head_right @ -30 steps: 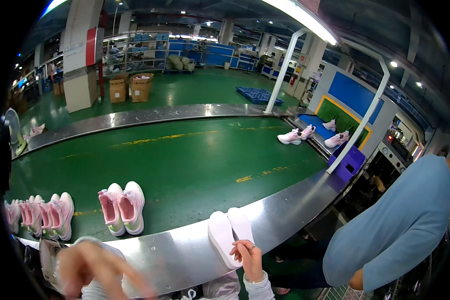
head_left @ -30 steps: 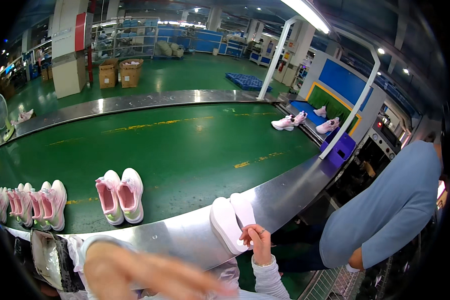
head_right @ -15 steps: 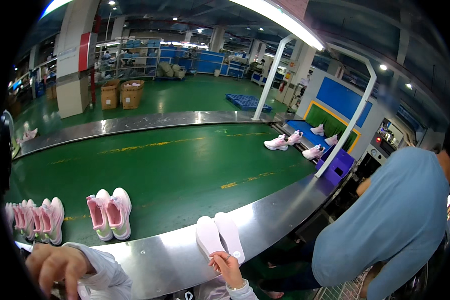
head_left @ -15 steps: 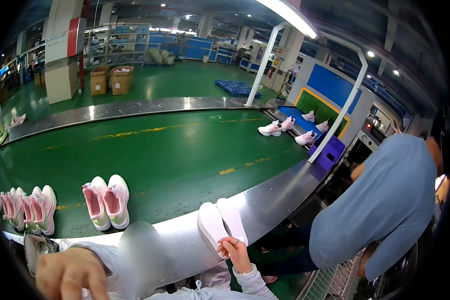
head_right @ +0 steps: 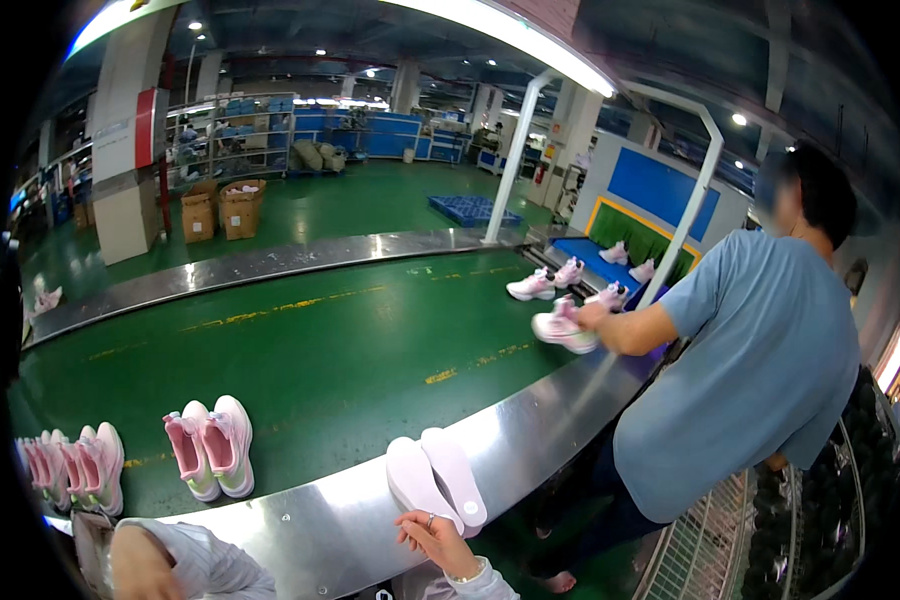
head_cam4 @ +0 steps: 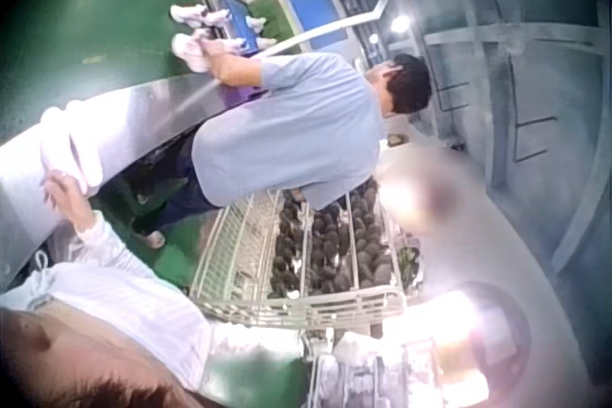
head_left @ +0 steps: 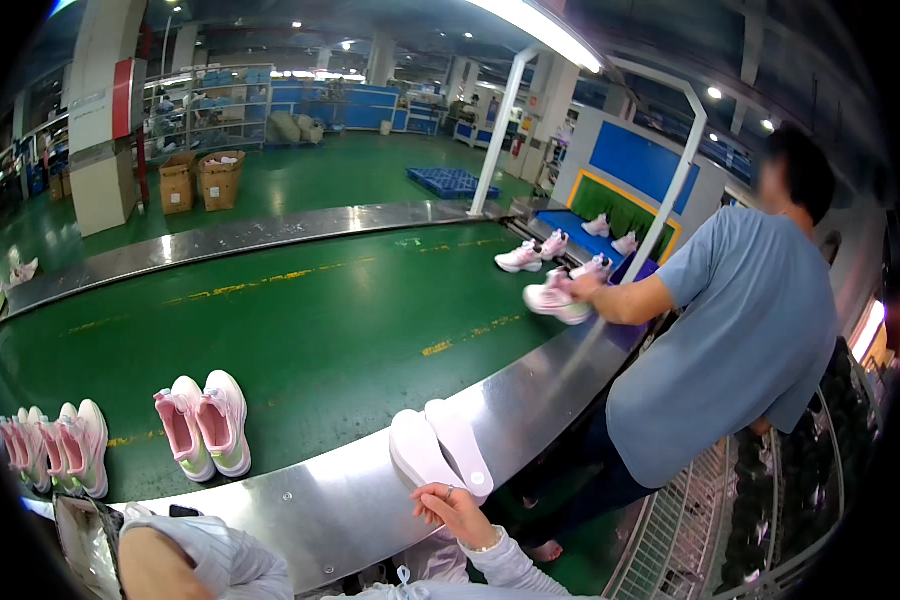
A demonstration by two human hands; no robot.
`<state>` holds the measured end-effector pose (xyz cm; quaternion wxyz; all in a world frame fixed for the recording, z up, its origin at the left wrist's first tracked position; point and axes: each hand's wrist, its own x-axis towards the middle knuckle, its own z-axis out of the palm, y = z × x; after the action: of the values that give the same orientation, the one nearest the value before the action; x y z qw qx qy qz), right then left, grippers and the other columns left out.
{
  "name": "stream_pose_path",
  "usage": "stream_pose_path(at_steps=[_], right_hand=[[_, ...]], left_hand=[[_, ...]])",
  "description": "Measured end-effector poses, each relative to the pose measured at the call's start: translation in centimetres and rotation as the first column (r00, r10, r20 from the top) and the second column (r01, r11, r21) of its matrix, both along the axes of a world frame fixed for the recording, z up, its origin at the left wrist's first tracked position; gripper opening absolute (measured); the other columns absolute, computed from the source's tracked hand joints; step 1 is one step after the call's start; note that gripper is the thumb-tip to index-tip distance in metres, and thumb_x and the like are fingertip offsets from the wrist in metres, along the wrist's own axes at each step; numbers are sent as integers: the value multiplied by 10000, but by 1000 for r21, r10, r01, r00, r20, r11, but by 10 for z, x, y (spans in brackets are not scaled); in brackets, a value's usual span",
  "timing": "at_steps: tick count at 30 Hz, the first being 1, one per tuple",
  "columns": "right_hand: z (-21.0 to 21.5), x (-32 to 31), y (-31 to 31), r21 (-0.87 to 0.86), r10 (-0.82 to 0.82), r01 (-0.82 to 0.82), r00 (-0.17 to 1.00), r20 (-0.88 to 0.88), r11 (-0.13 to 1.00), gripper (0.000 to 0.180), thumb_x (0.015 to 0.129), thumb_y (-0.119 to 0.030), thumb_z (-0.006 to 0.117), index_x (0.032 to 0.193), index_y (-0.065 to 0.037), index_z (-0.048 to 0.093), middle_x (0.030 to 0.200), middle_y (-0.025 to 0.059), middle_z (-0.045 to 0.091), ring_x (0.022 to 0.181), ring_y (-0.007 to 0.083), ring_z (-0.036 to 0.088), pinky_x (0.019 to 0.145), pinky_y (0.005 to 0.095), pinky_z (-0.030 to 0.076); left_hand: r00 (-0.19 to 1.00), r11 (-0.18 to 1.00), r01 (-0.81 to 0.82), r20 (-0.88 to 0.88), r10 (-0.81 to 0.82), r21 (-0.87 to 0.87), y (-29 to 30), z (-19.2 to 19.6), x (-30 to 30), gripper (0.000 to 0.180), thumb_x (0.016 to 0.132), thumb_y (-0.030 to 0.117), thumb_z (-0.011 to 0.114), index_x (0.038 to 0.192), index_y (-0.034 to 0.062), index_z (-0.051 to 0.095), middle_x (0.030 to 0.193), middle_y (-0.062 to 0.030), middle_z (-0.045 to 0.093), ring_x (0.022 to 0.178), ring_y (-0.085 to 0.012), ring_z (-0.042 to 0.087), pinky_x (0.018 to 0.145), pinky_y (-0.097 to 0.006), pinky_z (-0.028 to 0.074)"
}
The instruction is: The person inserts pink shoe insoles into pink and white sneakers on a factory assembly line. They pick up insoles from a stack, place them inside the shoes, and push the shoes forward along the conveyor belt.
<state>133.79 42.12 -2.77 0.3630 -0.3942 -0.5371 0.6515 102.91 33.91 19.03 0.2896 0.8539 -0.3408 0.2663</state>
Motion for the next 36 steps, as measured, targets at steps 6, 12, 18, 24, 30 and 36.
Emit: stream_pose_path(at_steps=[6,12,18,24,30,36], right_hand=[[70,44,36,236,-129,110,989,67,965,193,841,-86,459,951,29,568,780,53,592,650,72,495,576,191,384],[100,66,185,525,-247,169,966,82,834,173,860,-144,447,896,-18,560,765,32,583,526,38,470,441,173,353],[24,140,377,889,-757,-33,510,408,457,241,722,-133,568,950,-57,567,977,115,549,843,274,526,753,342,432],[-52,195,465,507,-507,-25,21,862,861,537,647,-246,654,1153,-184,482,1178,179,461,1034,353,483,885,405,398],[-35,109,436,556,-523,-326,190,831,765,292,723,-307,589,935,-109,625,811,157,622,772,309,598,721,384,473],[-5,-34,280,519,-141,-586,569,810,622,263,800,-291,516,962,-90,569,736,175,606,679,343,587,630,425,465]], left_hand=[[938,876,75,-266,-225,-476,111,-150,27,440,827,281,556,1077,-79,518,1157,-254,478,1103,-409,432,930,-508,317],[147,-438,-503,-573,806,-745,203,-278,75,362,762,130,553,1101,7,523,996,-132,583,928,-218,553,831,-320,418],[-403,-722,-591,-645,650,-359,223,-330,86,686,740,51,550,1333,122,211,1086,-162,507,997,-299,498,852,-366,399],[-441,-776,-579,-705,555,-248,205,-318,85,717,723,60,563,1339,107,197,1049,-145,512,983,-293,490,856,-369,381],[-531,-778,-620,-678,508,-97,199,-318,87,741,709,80,574,1341,96,188,1117,-131,476,1036,-281,456,877,-379,347],[-395,-635,-695,-559,729,-338,219,-317,98,743,687,155,650,1309,55,257,1283,-202,336,1186,-347,338,968,-377,311]])
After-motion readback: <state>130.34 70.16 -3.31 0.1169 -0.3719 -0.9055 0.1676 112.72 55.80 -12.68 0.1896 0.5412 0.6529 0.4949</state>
